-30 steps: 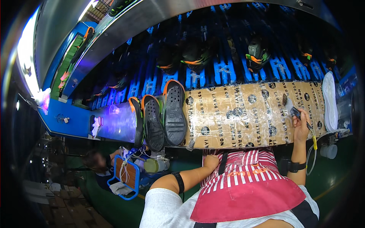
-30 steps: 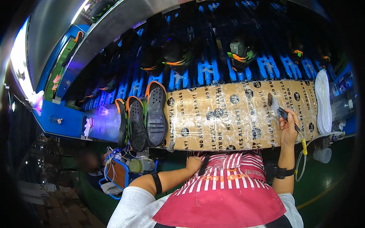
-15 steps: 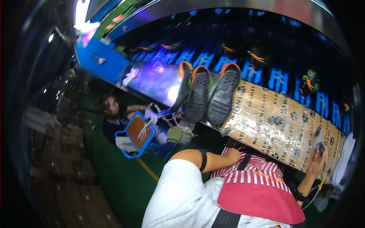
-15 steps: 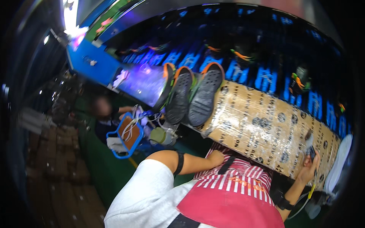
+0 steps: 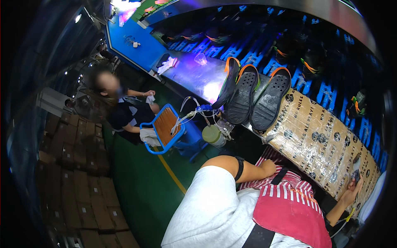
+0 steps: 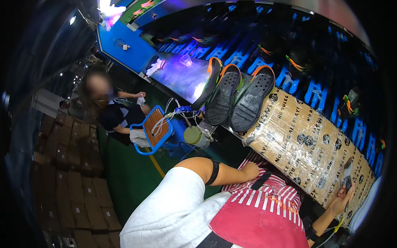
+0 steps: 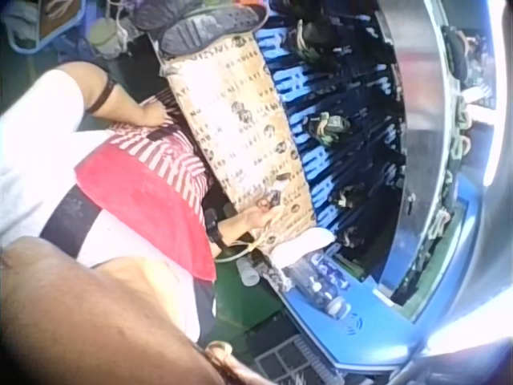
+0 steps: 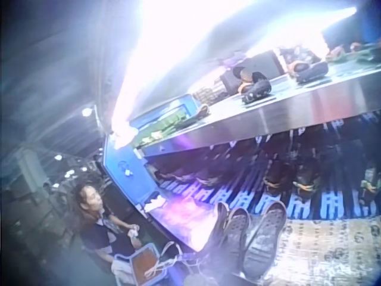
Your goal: Applying glue or solvent to the bottom of shoe soles using a manual brush on a factory conveyor line.
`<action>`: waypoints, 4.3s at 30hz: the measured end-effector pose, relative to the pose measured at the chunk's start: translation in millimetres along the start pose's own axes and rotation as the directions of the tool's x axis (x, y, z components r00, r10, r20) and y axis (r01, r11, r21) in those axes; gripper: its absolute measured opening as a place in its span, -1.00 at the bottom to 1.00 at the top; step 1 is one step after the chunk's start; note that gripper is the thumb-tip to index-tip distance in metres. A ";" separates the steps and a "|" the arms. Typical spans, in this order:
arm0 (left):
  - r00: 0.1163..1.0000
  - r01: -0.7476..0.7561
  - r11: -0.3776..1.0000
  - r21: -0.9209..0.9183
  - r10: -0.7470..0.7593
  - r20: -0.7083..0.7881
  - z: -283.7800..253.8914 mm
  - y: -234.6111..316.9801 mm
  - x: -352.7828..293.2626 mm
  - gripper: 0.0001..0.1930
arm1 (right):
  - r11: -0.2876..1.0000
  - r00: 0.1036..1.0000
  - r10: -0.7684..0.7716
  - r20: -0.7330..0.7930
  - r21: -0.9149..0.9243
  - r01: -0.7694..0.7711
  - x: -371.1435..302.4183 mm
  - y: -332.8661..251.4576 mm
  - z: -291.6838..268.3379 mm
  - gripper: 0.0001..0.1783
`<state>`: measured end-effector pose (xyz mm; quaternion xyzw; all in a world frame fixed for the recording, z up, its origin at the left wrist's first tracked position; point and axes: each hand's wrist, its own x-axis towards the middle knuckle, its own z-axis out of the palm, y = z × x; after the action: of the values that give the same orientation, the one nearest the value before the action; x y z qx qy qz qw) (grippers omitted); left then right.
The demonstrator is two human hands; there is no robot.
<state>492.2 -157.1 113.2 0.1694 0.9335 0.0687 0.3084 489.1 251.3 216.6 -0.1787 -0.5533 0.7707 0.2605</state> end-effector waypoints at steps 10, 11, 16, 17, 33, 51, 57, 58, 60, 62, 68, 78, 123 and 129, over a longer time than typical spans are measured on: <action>0.979 -0.203 0.958 0.203 0.198 0.045 -3.4 -6.8 -4.9 -0.79 | 0.999 1.000 -0.026 -0.004 -0.028 0.025 -1.8 0.6 4.1 -0.62; 0.995 -0.093 0.984 0.154 0.087 0.045 -1.0 -4.6 -2.8 -0.79 | 1.000 1.000 -0.014 0.022 -0.007 0.015 -0.3 2.3 4.6 -0.62; 0.999 -0.001 0.996 0.090 -0.002 0.035 -21.2 5.7 -10.8 -0.78 | 0.999 1.000 -0.026 -0.012 -0.034 0.026 -8.9 -8.0 14.7 -0.62; 0.998 0.024 0.997 0.069 -0.028 0.061 -26.8 8.5 -13.2 -0.77 | 0.999 1.000 -0.027 -0.011 -0.036 0.027 -7.7 -7.8 12.4 -0.62; 0.996 -0.085 0.996 -0.022 0.084 -0.031 3.8 -10.5 0.2 -0.78 | 0.998 1.000 -0.018 -0.010 -0.058 0.018 -8.0 -10.4 19.4 -0.67; 0.996 0.009 0.993 -0.114 -0.019 -0.085 0.1 -4.7 -2.1 -0.75 | 0.999 0.999 -0.033 -0.014 -0.028 0.033 -10.9 -12.9 21.9 -0.68; 0.984 -0.159 0.978 0.137 0.168 -0.056 -5.2 -5.5 -4.8 -0.78 | 0.999 0.999 -0.034 -0.038 -0.026 0.033 -12.2 -11.7 21.4 -0.69; 0.992 -0.108 0.992 0.062 0.112 -0.062 -8.2 -3.2 -5.1 -0.78 | 0.999 0.998 -0.036 -0.042 -0.031 0.034 -12.2 -10.8 19.3 -0.69; 0.983 -0.087 0.995 0.057 0.095 -0.156 55.7 -35.9 17.3 -0.74 | 0.999 0.999 -0.037 -0.021 -0.031 0.036 -11.0 -13.0 25.2 -0.69; 0.967 -0.084 0.995 0.057 0.095 -0.237 76.4 -45.6 27.2 -0.66 | 0.998 0.999 -0.052 0.002 -0.029 0.052 -10.5 -13.1 24.4 -0.69; 0.990 -0.094 0.994 -0.054 0.088 -0.111 8.4 -12.4 0.2 -0.70 | 0.999 0.999 -0.046 -0.022 -0.028 0.045 -11.9 -10.6 19.5 -0.70; 0.974 -0.095 0.994 0.046 0.102 -0.200 29.3 -20.0 8.3 -0.79 | 0.999 0.998 -0.040 -0.042 -0.022 0.039 -11.3 -10.8 20.0 -0.71; 0.940 -0.153 0.987 0.045 0.159 -0.302 20.9 -17.8 -1.0 -0.78 | 0.998 0.998 -0.064 -0.003 -0.018 0.064 -11.8 -11.7 20.8 -0.72; 0.917 -0.198 0.971 0.132 0.231 -0.324 15.0 -16.8 -5.6 -0.77 | 0.998 0.998 -0.066 0.011 -0.017 0.067 -11.0 -10.4 20.0 -0.71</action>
<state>500.8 -174.5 100.4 0.2711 0.9505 0.0850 0.1260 488.8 232.2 232.8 -0.1585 -0.5670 0.7577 0.2815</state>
